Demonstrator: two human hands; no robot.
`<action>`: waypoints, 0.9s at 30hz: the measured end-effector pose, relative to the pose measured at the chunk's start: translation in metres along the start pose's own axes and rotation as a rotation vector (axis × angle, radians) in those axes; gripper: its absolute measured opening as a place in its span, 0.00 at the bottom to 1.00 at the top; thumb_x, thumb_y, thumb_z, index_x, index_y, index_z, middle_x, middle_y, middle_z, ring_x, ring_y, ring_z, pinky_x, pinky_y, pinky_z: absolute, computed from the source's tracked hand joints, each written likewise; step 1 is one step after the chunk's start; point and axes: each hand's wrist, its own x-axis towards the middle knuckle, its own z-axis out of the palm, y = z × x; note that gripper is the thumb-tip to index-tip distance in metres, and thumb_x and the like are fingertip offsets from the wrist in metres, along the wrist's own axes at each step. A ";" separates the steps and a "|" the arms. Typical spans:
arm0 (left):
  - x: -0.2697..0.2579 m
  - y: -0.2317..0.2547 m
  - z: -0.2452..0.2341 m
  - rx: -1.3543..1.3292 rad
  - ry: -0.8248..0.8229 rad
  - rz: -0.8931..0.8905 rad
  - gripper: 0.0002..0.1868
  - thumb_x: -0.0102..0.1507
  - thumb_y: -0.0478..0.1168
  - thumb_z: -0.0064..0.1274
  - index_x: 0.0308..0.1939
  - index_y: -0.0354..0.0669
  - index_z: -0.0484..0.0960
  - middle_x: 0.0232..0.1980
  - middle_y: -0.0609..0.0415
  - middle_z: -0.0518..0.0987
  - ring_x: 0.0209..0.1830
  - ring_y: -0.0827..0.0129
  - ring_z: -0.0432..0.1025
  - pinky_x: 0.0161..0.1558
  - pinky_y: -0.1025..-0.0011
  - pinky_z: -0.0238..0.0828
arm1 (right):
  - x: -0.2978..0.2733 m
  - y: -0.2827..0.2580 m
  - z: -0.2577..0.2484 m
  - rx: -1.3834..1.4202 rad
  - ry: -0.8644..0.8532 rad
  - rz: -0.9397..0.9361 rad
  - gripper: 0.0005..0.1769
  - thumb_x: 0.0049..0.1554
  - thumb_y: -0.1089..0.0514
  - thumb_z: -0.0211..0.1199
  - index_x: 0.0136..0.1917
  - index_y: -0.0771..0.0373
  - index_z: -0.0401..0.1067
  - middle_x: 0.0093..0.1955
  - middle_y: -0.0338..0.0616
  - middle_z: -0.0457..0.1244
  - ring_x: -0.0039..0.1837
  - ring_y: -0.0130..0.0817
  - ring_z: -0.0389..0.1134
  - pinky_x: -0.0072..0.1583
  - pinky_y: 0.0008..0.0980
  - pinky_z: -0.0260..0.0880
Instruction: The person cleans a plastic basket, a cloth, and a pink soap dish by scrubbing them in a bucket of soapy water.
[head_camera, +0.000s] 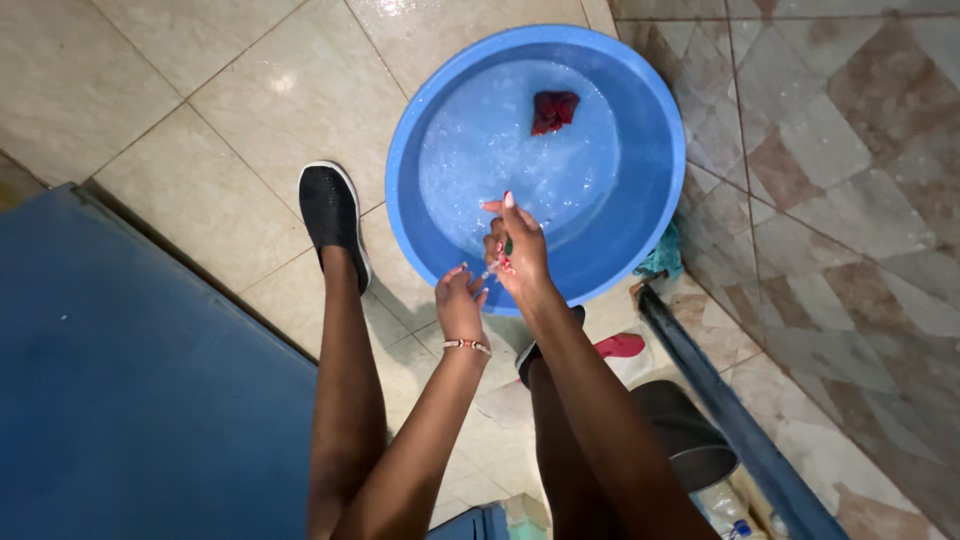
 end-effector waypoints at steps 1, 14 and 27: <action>0.000 0.002 -0.001 0.013 -0.006 0.002 0.16 0.65 0.42 0.45 0.55 0.40 0.74 0.50 0.54 0.77 0.44 0.67 0.76 0.45 0.68 0.71 | 0.004 0.002 -0.002 -0.022 0.075 -0.052 0.21 0.67 0.44 0.56 0.50 0.67 0.68 0.23 0.33 0.48 0.23 0.25 0.48 0.26 0.29 0.47; -0.052 0.059 0.033 0.089 -0.473 0.326 0.32 0.73 0.56 0.37 0.75 0.40 0.59 0.67 0.41 0.74 0.67 0.59 0.70 0.67 0.68 0.66 | -0.091 0.029 0.011 -0.945 -0.181 -0.692 0.41 0.72 0.33 0.28 0.79 0.68 0.54 0.80 0.53 0.48 0.84 0.46 0.42 0.81 0.45 0.37; -0.067 0.050 0.022 -0.131 -0.360 -0.178 0.34 0.71 0.65 0.40 0.19 0.49 0.55 0.15 0.61 0.51 0.09 0.75 0.45 0.10 0.76 0.37 | 0.015 -0.057 -0.369 -1.770 0.912 -1.141 0.37 0.47 0.59 0.66 0.69 0.73 0.65 0.67 0.66 0.61 0.68 0.63 0.62 0.69 0.57 0.62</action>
